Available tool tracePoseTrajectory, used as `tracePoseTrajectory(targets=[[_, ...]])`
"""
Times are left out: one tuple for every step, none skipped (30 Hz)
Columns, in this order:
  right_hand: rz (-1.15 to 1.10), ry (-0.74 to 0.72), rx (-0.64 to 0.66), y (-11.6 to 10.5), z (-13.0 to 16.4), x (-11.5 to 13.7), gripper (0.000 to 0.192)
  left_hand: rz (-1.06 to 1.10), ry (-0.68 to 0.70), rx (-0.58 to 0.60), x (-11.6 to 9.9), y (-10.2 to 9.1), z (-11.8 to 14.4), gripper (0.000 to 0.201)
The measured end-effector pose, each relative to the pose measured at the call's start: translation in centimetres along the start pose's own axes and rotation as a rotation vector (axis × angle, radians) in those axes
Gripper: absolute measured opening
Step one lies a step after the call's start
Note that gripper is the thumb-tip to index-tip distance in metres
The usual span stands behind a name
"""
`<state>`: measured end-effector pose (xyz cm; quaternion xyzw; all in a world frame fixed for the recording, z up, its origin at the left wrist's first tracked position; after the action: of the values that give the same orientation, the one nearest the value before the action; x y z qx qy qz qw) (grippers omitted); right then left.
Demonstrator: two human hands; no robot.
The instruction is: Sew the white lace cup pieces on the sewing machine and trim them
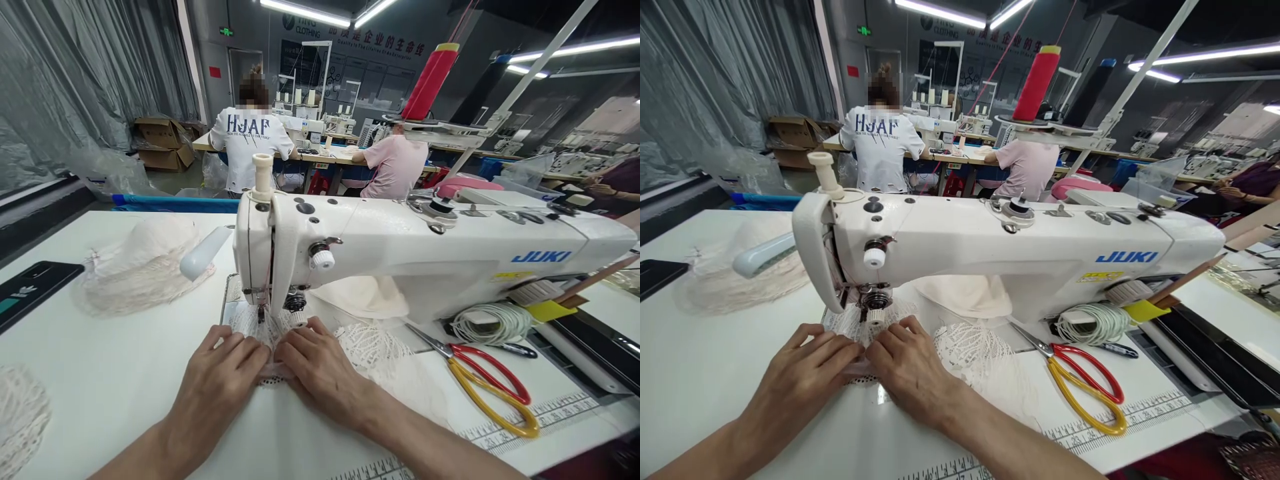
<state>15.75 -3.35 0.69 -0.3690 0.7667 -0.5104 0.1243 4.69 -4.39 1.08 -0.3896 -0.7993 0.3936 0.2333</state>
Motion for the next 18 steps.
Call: tracePoseTrajectory(targets=[[-0.018,0.002,0.012,0.0,0.0,0.0,0.016,0.014,-0.014,0.019,-0.1,0.1,0.1,0.028],[-0.037,0.005,0.031,0.0,0.0,0.0,0.014,0.032,-0.036,0.028,-0.1,0.1,0.3,0.029],[-0.051,0.008,0.052,0.0,0.1,0.0,0.013,0.055,-0.057,0.028,-0.1,0.1,0.5,0.028],[-0.06,0.011,0.07,0.0,0.1,-0.1,0.012,0.079,-0.077,0.03,-0.1,0.0,0.7,0.028],[-0.063,0.014,0.085,-0.1,0.2,-0.1,0.011,0.102,-0.092,0.029,-0.1,-0.1,0.9,0.027],[-0.063,0.016,0.096,-0.1,0.2,-0.1,0.01,0.118,-0.1,0.024,-0.1,-0.1,1.0,0.026],[-0.063,0.016,0.103,-0.2,0.2,-0.2,0.01,0.127,-0.102,0.018,-0.2,-0.2,1.1,0.025],[-0.064,0.014,0.108,-0.4,0.2,-0.2,0.01,0.131,-0.097,0.01,-0.2,-0.2,1.2,0.025],[-0.063,0.009,0.114,-0.5,0.3,-0.1,0.01,0.132,-0.088,0.004,-0.2,-0.2,1.3,0.026],[-0.062,0.004,0.122,-0.5,0.3,-0.1,0.011,0.129,-0.078,-0.008,-0.2,-0.3,1.4,0.027],[-0.061,-0.005,0.132,-0.6,0.3,0.0,0.012,0.126,-0.066,-0.025,-0.3,-0.3,1.5,0.027],[-0.059,-0.017,0.142,-0.7,0.3,0.1,0.014,0.125,-0.055,-0.031,-0.3,-0.3,1.6,0.028],[-0.06,-0.03,0.149,-0.7,0.3,0.2,0.015,0.127,-0.047,-0.036,-0.3,-0.2,1.7,0.029],[-0.063,-0.038,0.152,-0.7,0.3,0.3,0.016,0.131,-0.041,-0.033,-0.3,-0.1,1.8,0.029],[-0.069,-0.043,0.151,-0.7,0.3,0.3,0.015,0.135,-0.038,-0.028,-0.3,-0.1,1.9,0.029],[-0.075,-0.045,0.148,-0.8,0.3,0.3,0.015,0.141,-0.031,-0.025,-0.3,0.0,2.0,0.029],[-0.079,-0.043,0.145,-0.8,0.3,0.3,0.015,0.145,-0.017,-0.025,-0.4,0.0,2.0,0.028],[-0.08,-0.041,0.142,-0.7,0.3,0.2,0.015,0.148,-0.001,-0.03,-0.4,0.0,2.0,0.026]])
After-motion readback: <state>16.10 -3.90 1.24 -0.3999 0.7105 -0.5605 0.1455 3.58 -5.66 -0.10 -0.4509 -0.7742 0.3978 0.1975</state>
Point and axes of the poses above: each hand's wrist, its own z-axis away from the middle knuckle, its own y-axis out of the palm, x = y × z, the point moved 6 cm from there along -z, towards the middle knuckle, and after that the axes turned 11 degrees about y, right-handed, at the moved point
